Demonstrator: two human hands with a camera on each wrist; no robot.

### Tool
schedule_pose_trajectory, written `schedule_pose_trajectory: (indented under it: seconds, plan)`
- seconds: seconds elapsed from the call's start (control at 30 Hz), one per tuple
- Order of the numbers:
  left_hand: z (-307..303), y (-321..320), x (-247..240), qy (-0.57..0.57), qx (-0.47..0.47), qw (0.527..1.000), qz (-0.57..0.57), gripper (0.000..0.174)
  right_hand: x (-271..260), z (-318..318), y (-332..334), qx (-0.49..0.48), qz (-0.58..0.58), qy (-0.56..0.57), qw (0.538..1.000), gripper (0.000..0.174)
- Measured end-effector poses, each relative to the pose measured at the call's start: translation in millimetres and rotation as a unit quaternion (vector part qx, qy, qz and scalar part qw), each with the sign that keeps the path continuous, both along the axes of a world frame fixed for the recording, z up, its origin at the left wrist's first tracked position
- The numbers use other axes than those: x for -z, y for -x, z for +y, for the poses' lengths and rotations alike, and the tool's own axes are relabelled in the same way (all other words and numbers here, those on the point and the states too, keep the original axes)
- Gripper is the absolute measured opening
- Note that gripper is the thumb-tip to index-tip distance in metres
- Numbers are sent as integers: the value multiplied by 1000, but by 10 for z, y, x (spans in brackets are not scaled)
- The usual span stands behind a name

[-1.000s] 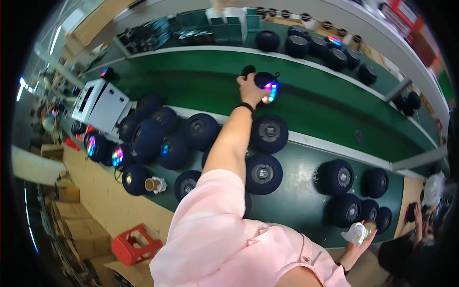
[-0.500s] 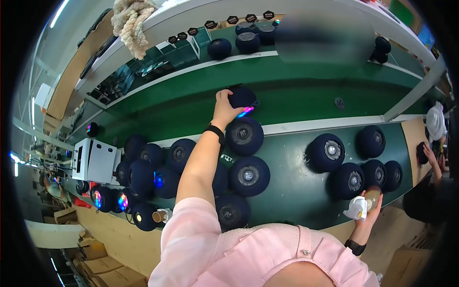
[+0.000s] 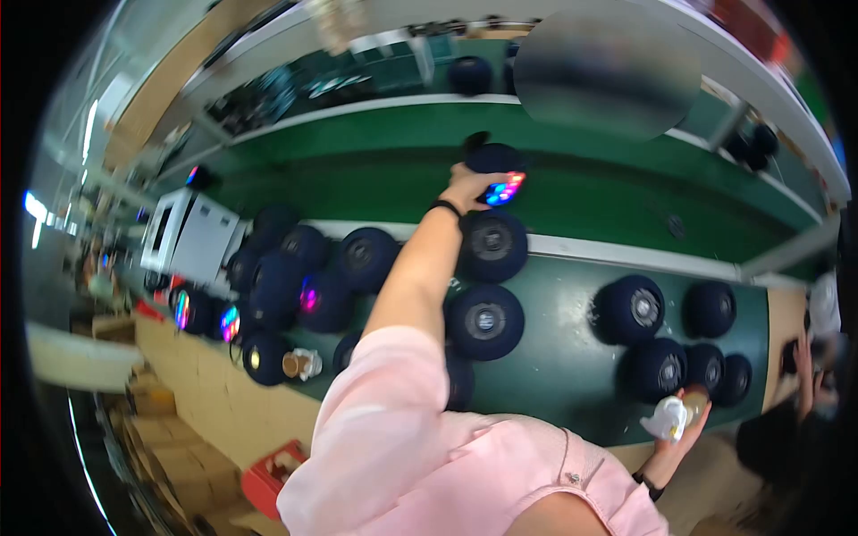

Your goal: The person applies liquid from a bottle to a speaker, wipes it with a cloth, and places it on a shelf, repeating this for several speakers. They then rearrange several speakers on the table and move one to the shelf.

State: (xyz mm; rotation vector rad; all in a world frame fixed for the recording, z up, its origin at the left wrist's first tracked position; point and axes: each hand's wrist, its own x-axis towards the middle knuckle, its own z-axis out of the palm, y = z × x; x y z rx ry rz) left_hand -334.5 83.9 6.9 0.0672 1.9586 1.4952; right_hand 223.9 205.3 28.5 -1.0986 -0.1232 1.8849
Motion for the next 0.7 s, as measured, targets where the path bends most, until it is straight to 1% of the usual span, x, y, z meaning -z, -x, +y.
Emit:
schedule_pose_trajectory:
  seconds: [0.03,0.1,0.13,0.17,0.2,0.23,0.3,0.33,0.37,0.4,0.43,0.5,0.53,0.57,0.6,0.63,0.67,0.7]
  plan:
    - [-42,66,46,-15,20,1000,-16,100,44,37,-33,-8,-22,-22,999,52]
    - [-108,51,-15,-39,17,998,-38,108,-33,-4,41,8,-12,-39,999,52]
    - [-114,86,54,-36,20,999,-22,107,138,40,-35,-34,-180,-167,969,52]
    - [-94,117,119,-32,28,999,-6,105,238,150,-148,-38,-179,-172,968,52]
    - [-91,47,73,-39,7,999,13,93,153,143,-154,-11,-99,-88,991,52]
    - [-76,67,60,-37,2,999,13,93,97,119,-131,14,-17,2,1000,52]
    - [-158,109,43,-47,-61,993,84,85,109,219,-132,4,-3,13,1000,51]
    - [-273,104,-79,34,17,987,156,81,124,240,-70,-29,-21,-31,999,52]
    - [-367,50,-46,32,27,987,153,81,100,230,-93,-50,-43,-80,995,52]
    - [-351,28,13,109,50,969,214,84,-16,171,-21,-46,-40,-66,996,53]
    - [-236,75,12,175,74,939,287,87,-116,152,126,-34,-27,-57,997,53]
    - [-134,98,50,126,88,968,199,97,-220,115,188,-27,11,-61,998,52]
    - [-97,182,105,117,120,964,206,100,-227,115,195,-8,27,-43,999,50]
    - [-26,253,134,107,147,960,211,104,-238,102,208,10,35,-58,998,49]
    - [57,291,99,99,162,959,211,104,-251,109,172,11,45,-35,998,48]
    - [104,343,26,123,158,942,269,103,-249,67,179,11,61,-8,998,46]
    - [205,375,-33,146,154,921,327,103,-294,17,199,16,53,-5,998,45]
    - [364,388,-75,140,167,917,334,103,-266,19,151,31,57,-8,998,45]
